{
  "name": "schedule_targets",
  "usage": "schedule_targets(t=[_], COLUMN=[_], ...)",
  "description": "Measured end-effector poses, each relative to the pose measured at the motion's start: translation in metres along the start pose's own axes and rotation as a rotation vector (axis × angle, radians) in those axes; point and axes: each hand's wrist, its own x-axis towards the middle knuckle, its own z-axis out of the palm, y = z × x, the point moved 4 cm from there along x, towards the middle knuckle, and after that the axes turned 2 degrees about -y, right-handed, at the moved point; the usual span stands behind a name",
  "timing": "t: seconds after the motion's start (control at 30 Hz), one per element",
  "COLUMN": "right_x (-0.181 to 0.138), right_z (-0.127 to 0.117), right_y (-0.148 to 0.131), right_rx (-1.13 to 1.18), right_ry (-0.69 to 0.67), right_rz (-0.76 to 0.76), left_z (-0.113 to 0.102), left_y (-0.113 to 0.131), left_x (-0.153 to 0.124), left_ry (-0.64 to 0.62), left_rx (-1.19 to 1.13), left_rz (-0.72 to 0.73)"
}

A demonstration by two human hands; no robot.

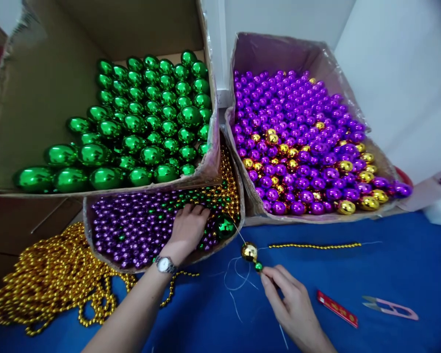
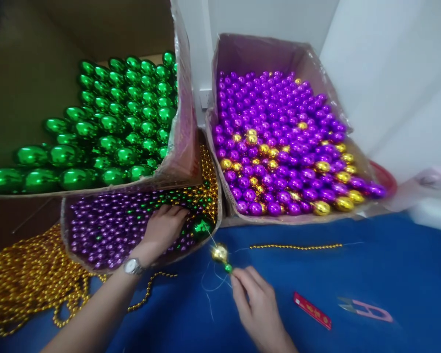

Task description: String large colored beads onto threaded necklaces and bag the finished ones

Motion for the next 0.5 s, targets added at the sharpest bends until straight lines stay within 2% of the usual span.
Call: schedule_targets(t=[0.13,0.17,0.2,0.27,0.33,0.37,0.43,0.5], right_x=[-0.002,-0.002,-0.002,-0.001,0.0,0.001,0.001,0.001], right_z=[0.003,0.004,0.004,0.005,0.005,0.006,0.006,0.007], right_y=[0.0,0.0,-0.001,-0.002,-0.003,-0.004,-0.006,-0.007], right_rx=[-0.001,0.001,0.004,0.009,0.013,0.013,0.009,-0.003], right_ry=[-0.004,-0.006,-0.008,-0.017,-0.024,-0.026,-0.029,-0.034], right_rz=[-0.001,-0.006,-0.012,-0.026,-0.036,-0.04,-0.051,-0.058], left_z=[-0.006,-0.009,-0.012,-0.016,-0.015,-0.014,-0.013,-0.012], left_y=[-0.001,-0.001,0.0,0.001,0.008,0.013,0.022,0.027], left_x=[0.002,0.001,-0.001,-0.008,-0.016,-0.02,-0.026,-0.029], left_ry=[0.037,0.051,0.063,0.058,0.001,-0.038,-0.092,-0.105], left_rx=[-0.058,-0.151,-0.324,-0.877,-1.459,-1.65,-1.862,-1.942], left_rz=[-0.047,-0.07,-0.107,-0.215,-0.342,-0.395,-0.478,-0.516])
